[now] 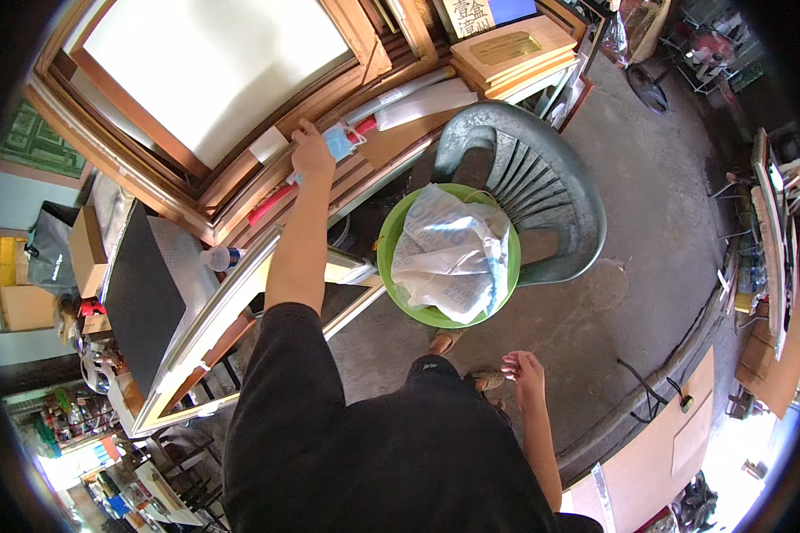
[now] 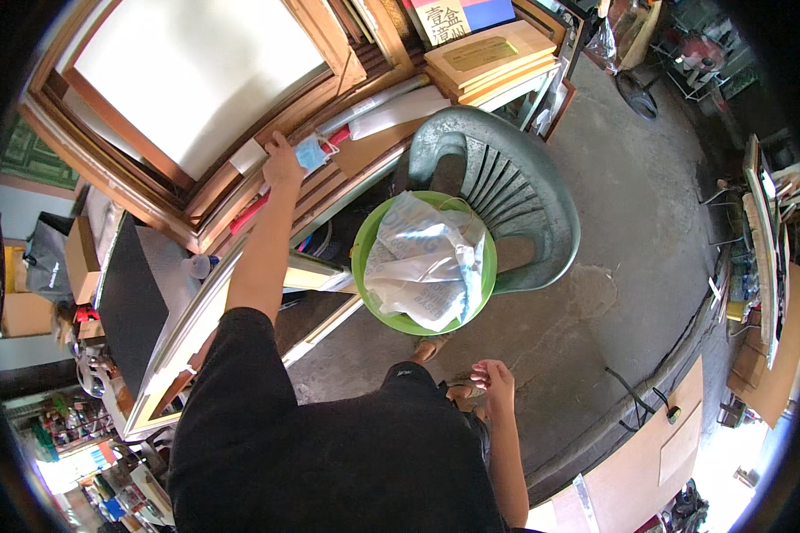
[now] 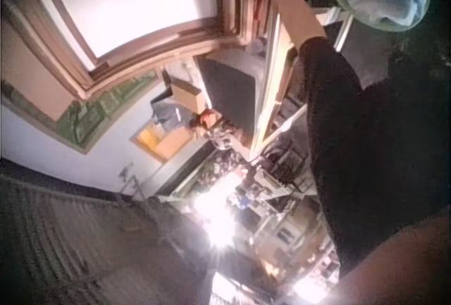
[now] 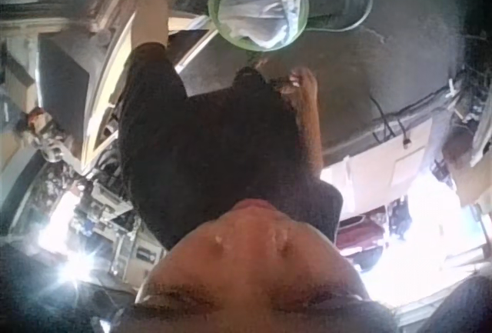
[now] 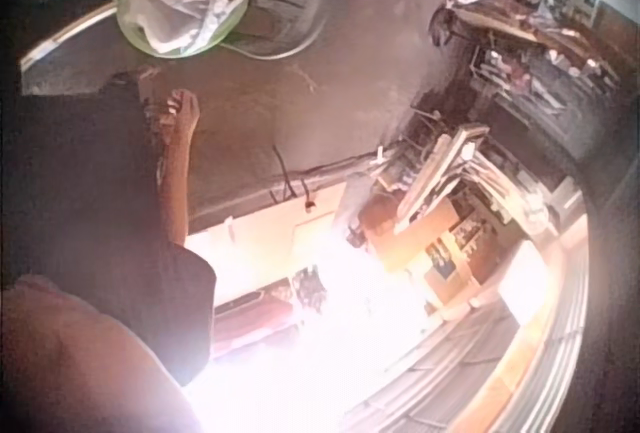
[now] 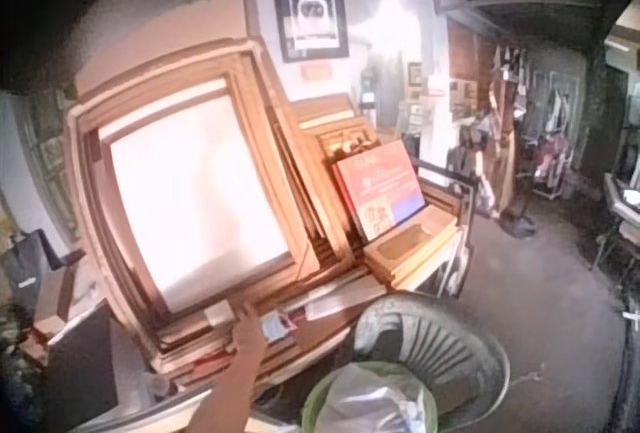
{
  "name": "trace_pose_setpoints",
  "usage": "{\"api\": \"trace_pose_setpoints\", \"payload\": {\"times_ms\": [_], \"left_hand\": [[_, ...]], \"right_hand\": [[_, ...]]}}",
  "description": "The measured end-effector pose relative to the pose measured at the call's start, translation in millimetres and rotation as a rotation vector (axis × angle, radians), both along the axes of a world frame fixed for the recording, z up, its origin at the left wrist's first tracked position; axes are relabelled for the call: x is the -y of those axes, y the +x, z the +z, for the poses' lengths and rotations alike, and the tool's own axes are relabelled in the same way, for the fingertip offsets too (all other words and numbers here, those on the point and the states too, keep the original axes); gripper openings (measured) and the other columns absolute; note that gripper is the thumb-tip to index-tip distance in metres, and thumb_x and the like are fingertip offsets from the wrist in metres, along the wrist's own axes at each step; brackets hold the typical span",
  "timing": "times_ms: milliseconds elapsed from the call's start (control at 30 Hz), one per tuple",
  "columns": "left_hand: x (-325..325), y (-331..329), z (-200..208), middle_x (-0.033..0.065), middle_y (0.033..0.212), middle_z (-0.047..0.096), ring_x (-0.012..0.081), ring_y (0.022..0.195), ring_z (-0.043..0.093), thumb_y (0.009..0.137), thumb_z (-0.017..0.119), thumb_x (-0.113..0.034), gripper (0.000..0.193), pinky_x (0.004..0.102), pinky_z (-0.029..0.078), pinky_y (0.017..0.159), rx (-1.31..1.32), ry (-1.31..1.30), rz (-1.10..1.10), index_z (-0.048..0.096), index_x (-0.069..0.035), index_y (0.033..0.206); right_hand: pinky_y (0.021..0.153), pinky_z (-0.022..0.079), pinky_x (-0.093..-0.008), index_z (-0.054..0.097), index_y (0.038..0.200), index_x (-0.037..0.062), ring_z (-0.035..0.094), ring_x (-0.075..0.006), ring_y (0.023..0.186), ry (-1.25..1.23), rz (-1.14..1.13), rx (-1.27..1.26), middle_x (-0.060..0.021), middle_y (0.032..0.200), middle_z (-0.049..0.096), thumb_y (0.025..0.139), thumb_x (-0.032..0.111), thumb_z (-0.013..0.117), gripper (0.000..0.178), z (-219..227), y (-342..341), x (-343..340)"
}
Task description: The person measures and marks a large sheet of MDF on a workbench using a tape measure and marker. They then use a utility knife and a straight edge to cut the marked sections of the board.
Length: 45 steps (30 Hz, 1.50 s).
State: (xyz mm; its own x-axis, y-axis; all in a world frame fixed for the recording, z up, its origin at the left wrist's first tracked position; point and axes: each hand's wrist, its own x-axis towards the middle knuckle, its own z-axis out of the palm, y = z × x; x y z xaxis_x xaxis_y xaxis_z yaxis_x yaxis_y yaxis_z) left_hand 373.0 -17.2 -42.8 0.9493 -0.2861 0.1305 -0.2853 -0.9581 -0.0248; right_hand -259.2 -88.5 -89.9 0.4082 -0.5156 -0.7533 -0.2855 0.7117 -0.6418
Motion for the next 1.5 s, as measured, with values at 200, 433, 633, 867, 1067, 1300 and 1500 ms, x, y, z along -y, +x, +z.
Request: {"api": "trace_pose_setpoints", "payload": {"times_ms": [200, 433, 633, 867, 1067, 1300, 1500], "left_hand": [[-10, -96, -57, 0.025, 0.129, 0.056, 0.0393, 0.095, 0.069, 0.082, 0.076, -0.044, 0.067, 0.0465, 0.058, 0.078, -0.189, -0.125, -0.062, 0.05, -0.002, 0.127], [21, -256, -12, 0.0156, 0.075, 0.066, 0.0326, 0.071, 0.064, 0.092, 0.065, -0.048, 0.049, 0.0409, 0.05, 0.07, -0.719, -0.514, -0.443, 0.063, 0.001, 0.088], [54, -374, 17, -0.0055, 0.061, 0.038, 0.0046, 0.052, 0.036, 0.105, 0.047, -0.037, 0.038, 0.0225, 0.028, 0.048, -1.645, -0.801, -0.584, 0.053, -0.011, 0.079], [97, -493, 41, -0.0017, 0.055, 0.035, 0.0076, 0.041, 0.025, 0.1, 0.047, -0.044, 0.043, 0.0252, 0.019, 0.038, -2.307, -0.602, -0.55, 0.045, -0.011, 0.074], [130, -604, 54, -0.0002, 0.053, 0.034, 0.0095, 0.039, 0.025, 0.098, 0.047, -0.043, 0.042, 0.0256, 0.021, 0.035, -2.523, -0.529, -0.483, 0.045, -0.011, 0.071], [119, -801, 56, 0.0014, 0.065, 0.046, 0.013, 0.053, 0.043, 0.106, 0.042, -0.045, 0.047, 0.0294, 0.039, 0.048, -2.653, -0.383, -0.465, 0.051, -0.01, 0.075], [64, -923, 41, 0.0078, 0.089, 0.067, 0.0179, 0.08, 0.067, 0.106, 0.043, -0.043, 0.045, 0.0314, 0.056, 0.074, -2.292, 0.005, -0.795, 0.064, -0.004, 0.097]], "right_hand": [[0.063, 0.051, -0.0285, 0.065, 0.105, 0.0054, 0.068, -0.0161, 0.077, -0.109, -0.041, -0.165, -0.0073, 0.093, 0.072, 0.104, 0.026, 0.053, 0.024, -18, -40, -18], [0.07, 0.055, -0.0312, 0.067, 0.11, 0.0002, 0.07, -0.018, 0.083, -0.315, 0.323, -0.478, -0.0089, 0.096, 0.073, 0.099, 0.031, 0.058, 0.034, -80, -119, -53], [0.082, 0.053, -0.0402, 0.066, 0.112, 0.0057, 0.07, -0.0269, 0.094, -0.433, 0.182, -0.409, -0.0147, 0.101, 0.072, 0.098, 0.036, 0.059, 0.035, 1, -76, -18], [0.082, 0.053, -0.0381, 0.064, 0.117, 0.0063, 0.069, -0.0252, 0.093, -0.558, -0.082, -0.117, -0.0138, 0.099, 0.072, 0.103, 0.036, 0.055, 0.034, 69, -83, -31], [0.089, 0.052, -0.0369, 0.053, 0.133, 0.0058, 0.068, -0.0227, 0.101, -0.609, -0.288, 0.063, -0.0119, 0.109, 0.07, 0.102, 0.044, 0.054, 0.049, 87, -138, -71], [0.077, 0.052, -0.0288, 0.047, 0.13, 0.0014, 0.062, -0.0103, 0.084, -0.682, -0.94, 0.252, -0.0054, 0.09, 0.064, 0.103, 0.022, 0.056, 0.035, 86, -257, -114], [0.089, 0.051, -0.0286, 0.058, 0.126, 0.0024, 0.062, -0.0103, 0.102, -0.816, -1.415, 0.431, -0.0047, 0.111, 0.066, 0.097, 0.02, 0.068, 0.036, 82, -377, -165]]}}
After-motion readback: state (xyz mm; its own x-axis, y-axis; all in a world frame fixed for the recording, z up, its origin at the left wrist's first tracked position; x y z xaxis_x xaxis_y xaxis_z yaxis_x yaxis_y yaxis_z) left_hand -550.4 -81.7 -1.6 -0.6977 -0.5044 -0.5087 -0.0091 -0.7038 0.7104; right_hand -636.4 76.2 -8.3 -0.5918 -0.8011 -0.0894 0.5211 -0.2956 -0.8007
